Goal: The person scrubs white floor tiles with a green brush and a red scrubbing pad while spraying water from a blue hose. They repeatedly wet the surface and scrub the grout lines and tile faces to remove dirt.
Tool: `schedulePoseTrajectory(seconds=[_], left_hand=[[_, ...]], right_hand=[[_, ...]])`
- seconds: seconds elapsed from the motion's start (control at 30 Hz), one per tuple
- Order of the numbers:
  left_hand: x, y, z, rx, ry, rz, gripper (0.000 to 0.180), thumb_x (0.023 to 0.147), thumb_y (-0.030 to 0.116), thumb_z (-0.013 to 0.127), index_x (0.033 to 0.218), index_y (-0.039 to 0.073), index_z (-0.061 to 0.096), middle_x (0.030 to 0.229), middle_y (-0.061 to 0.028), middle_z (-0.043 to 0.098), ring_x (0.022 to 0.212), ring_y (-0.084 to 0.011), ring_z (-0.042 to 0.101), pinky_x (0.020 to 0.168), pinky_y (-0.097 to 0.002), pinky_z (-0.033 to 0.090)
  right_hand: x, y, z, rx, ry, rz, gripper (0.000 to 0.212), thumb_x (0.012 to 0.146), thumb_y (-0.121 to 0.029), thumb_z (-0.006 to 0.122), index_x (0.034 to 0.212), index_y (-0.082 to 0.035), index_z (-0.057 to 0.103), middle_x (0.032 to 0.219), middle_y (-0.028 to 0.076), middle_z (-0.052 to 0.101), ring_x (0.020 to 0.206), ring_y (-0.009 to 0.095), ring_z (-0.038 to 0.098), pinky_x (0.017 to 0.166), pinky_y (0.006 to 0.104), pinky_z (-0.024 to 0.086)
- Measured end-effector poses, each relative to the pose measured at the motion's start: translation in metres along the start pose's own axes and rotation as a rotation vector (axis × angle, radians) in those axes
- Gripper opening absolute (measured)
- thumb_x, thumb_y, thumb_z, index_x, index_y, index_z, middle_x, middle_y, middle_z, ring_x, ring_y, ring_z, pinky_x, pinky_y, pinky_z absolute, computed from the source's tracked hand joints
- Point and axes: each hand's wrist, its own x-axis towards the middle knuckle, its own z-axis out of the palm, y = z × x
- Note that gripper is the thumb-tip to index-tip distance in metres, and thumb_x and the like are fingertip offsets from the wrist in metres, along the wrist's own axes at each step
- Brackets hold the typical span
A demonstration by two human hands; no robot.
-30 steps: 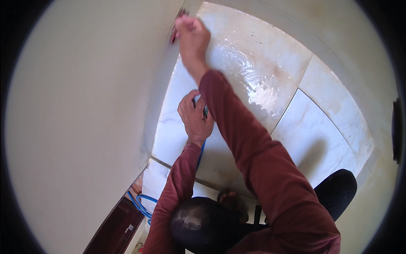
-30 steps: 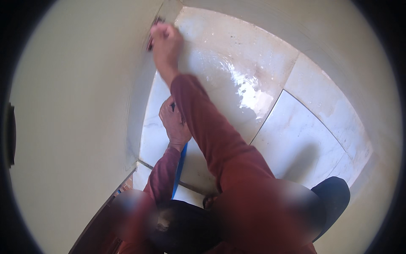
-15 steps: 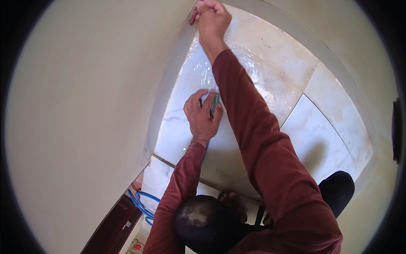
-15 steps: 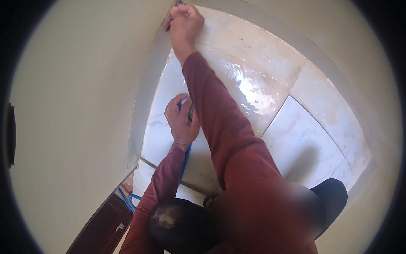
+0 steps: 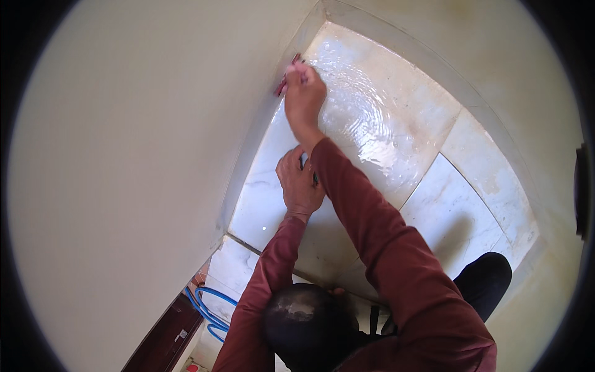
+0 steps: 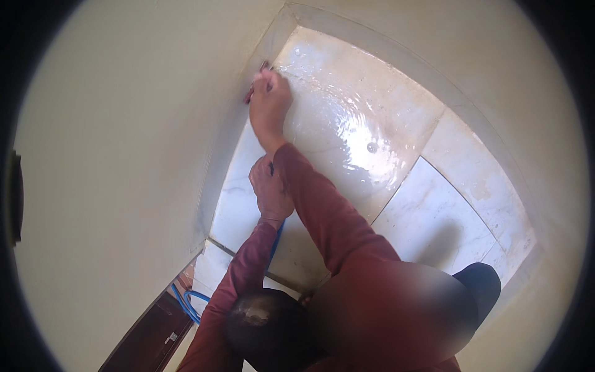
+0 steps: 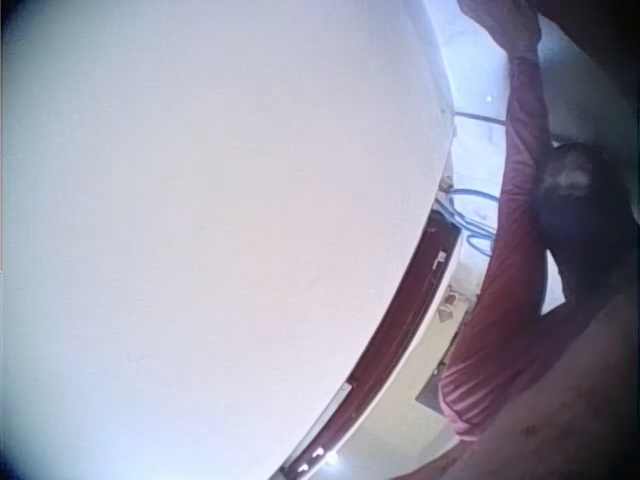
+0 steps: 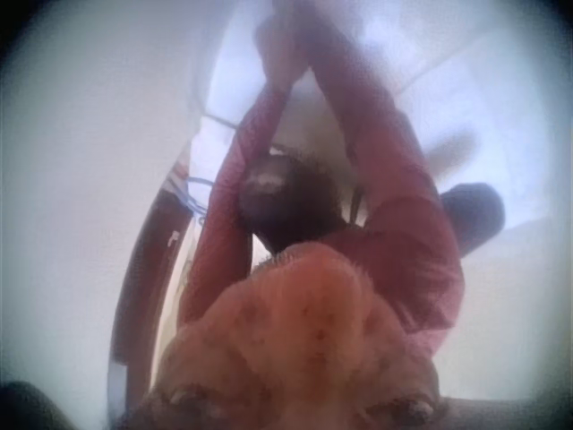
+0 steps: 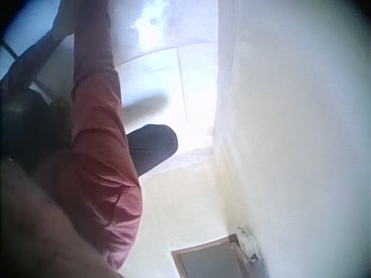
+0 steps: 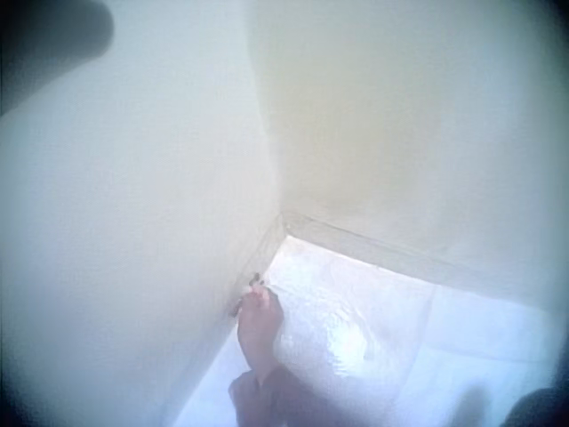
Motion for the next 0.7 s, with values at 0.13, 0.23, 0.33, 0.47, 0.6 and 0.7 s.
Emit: schedulePoseTrajectory(seconds=[0.13,0.23,0.33,0.47,0.6,0.7], left_hand=[[-0.003,-0.001,-0.008,-0.049,0.091,0.034,0.048,0.087,0.016,0.075,0.134,0.008,0.070,0.145,-0.0118,0.055,0.137,-0.0366,0.050,0.118,-0.0540,0.035],[-0.009,-0.003,-0.006,-0.033,0.083,0.025,0.046,0.085,0.015,0.076,0.130,0.009,0.072,0.144,-0.0109,0.056,0.136,-0.0359,0.051,0.117,-0.0544,0.035],[0.004,0.000,0.002,-0.031,0.056,0.047,0.044,0.083,0.011,0.075,0.127,0.008,0.072,0.143,-0.0123,0.057,0.136,-0.0378,0.051,0.117,-0.0537,0.035],[-0.001,-0.001,-0.008,-0.107,0.105,0.021,0.041,0.086,0.014,0.076,0.127,0.009,0.074,0.142,-0.0100,0.057,0.135,-0.0353,0.052,0.117,-0.0535,0.036],[0.002,-0.003,0.000,-0.015,0.042,0.025,0.045,0.087,0.016,0.077,0.132,0.012,0.074,0.141,-0.0084,0.057,0.134,-0.0331,0.053,0.117,-0.0526,0.037],[-0.002,-0.002,-0.009,-0.041,0.065,0.001,0.048,0.088,0.017,0.077,0.136,0.013,0.073,0.140,-0.0072,0.058,0.134,-0.0317,0.053,0.117,-0.0521,0.037]], right_hand=[[0.048,-0.050,-0.002,0.130,-0.097,0.148,0.018,0.102,-0.008,0.063,0.095,0.006,0.072,0.077,0.013,0.072,0.064,0.022,0.070,0.068,0.0403,0.057],[0.027,-0.040,-0.009,0.011,-0.124,0.100,0.021,0.103,-0.008,0.062,0.091,0.006,0.071,0.076,0.016,0.071,0.062,0.023,0.070,0.066,0.0413,0.056],[-0.003,-0.001,-0.012,-0.074,-0.091,-0.044,0.018,0.101,-0.007,0.064,0.092,0.007,0.072,0.088,0.020,0.074,0.073,0.027,0.074,0.070,0.0431,0.058],[0.058,-0.059,-0.004,0.103,-0.104,0.172,0.016,0.101,-0.009,0.067,0.096,0.005,0.072,0.089,0.018,0.071,0.081,0.025,0.074,0.075,0.0421,0.058],[0.017,-0.013,-0.005,-0.096,0.039,-0.389,0.013,0.100,-0.008,0.072,0.105,0.004,0.077,0.083,0.006,0.073,0.072,0.015,0.067,0.068,0.0323,0.054],[0.031,-0.025,-0.006,0.096,-0.088,-0.098,0.009,0.096,-0.003,0.073,0.103,0.003,0.075,0.095,0.012,0.073,0.084,0.023,0.071,0.080,0.0369,0.057]])
